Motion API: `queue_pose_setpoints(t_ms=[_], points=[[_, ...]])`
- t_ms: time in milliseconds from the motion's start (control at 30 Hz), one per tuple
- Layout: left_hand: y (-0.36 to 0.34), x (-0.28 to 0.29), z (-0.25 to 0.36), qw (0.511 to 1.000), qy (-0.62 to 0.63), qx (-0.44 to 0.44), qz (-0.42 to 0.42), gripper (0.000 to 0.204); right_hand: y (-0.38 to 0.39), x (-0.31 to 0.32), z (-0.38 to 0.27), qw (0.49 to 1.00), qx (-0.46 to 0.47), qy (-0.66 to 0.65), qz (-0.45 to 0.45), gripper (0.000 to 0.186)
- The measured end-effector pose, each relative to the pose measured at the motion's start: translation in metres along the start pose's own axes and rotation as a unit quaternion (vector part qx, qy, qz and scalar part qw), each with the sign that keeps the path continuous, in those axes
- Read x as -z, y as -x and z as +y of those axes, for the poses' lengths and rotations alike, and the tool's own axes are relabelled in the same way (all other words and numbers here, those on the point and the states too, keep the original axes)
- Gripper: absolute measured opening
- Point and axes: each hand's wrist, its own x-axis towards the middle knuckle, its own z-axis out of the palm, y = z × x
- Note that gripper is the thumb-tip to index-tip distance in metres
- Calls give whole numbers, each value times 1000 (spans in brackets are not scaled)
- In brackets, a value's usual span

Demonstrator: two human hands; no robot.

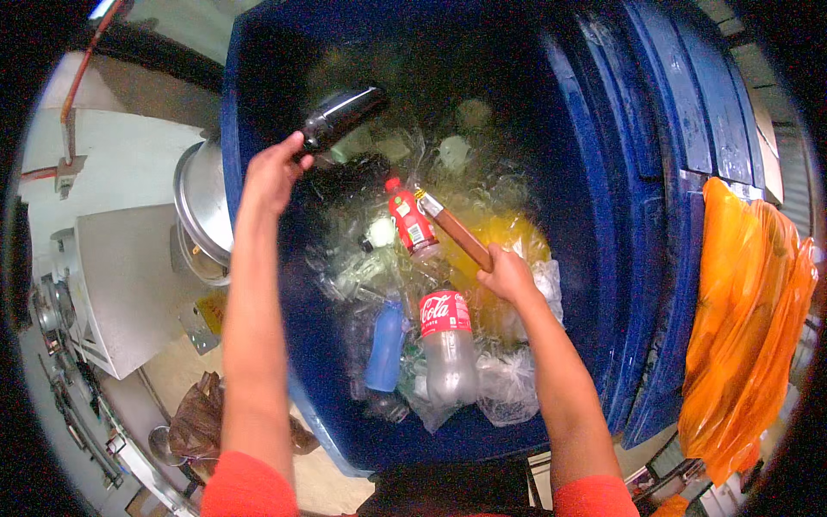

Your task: The person uses a mesh strainer to scoop plastic bottles and other items from a blue bin filled with water and transfers them into an orange plastic bag. They repeat this process several times, then walk outside and move a metal hand truck.

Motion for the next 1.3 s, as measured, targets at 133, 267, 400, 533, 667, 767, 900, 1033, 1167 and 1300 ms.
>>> queue_pose_setpoints(t_ms=[133, 267, 400, 533, 667, 767, 900, 1033, 1167, 1300], points=[[99, -26, -5, 973, 220, -61, 14, 26, 9, 44, -48, 897, 212, 85, 379, 33], [212, -3, -12, 964, 237, -110, 47, 35, -125, 35, -190, 887, 399, 110, 206, 22], [312, 22, -40, 971, 183, -48, 149, 36, -180, 11, -255, 915, 264, 258, 161, 32], [366, 29, -77, 978, 39, 26, 202, 43, -161, 2, -245, 867, 248, 389, 189, 43], [383, 11, -80, 963, -204, -60, 167, 36, -78, 28, -236, 873, 246, 371, 198, 52], [388, -6, -70, 892, -383, -187, 148, 39, 13, 58, -211, 816, 318, 371, 309, 56], [397, -41, -33, 817, -477, -298, 129, 38, 146, 139, -172, 909, 334, 227, 103, 57], [435, -87, 43, 824, -383, -404, 110, 36, 304, 240, -86, 884, 398, 165, 183, 61], [511, -180, 117, 849, -261, -452, 84, 38, 473, 324, 45, 807, 415, 117, 404, 54], [578, -320, 160, 799, -146, -582, 26, 38, 579, 373, 182, 725, 353, 115, 580, 56]])
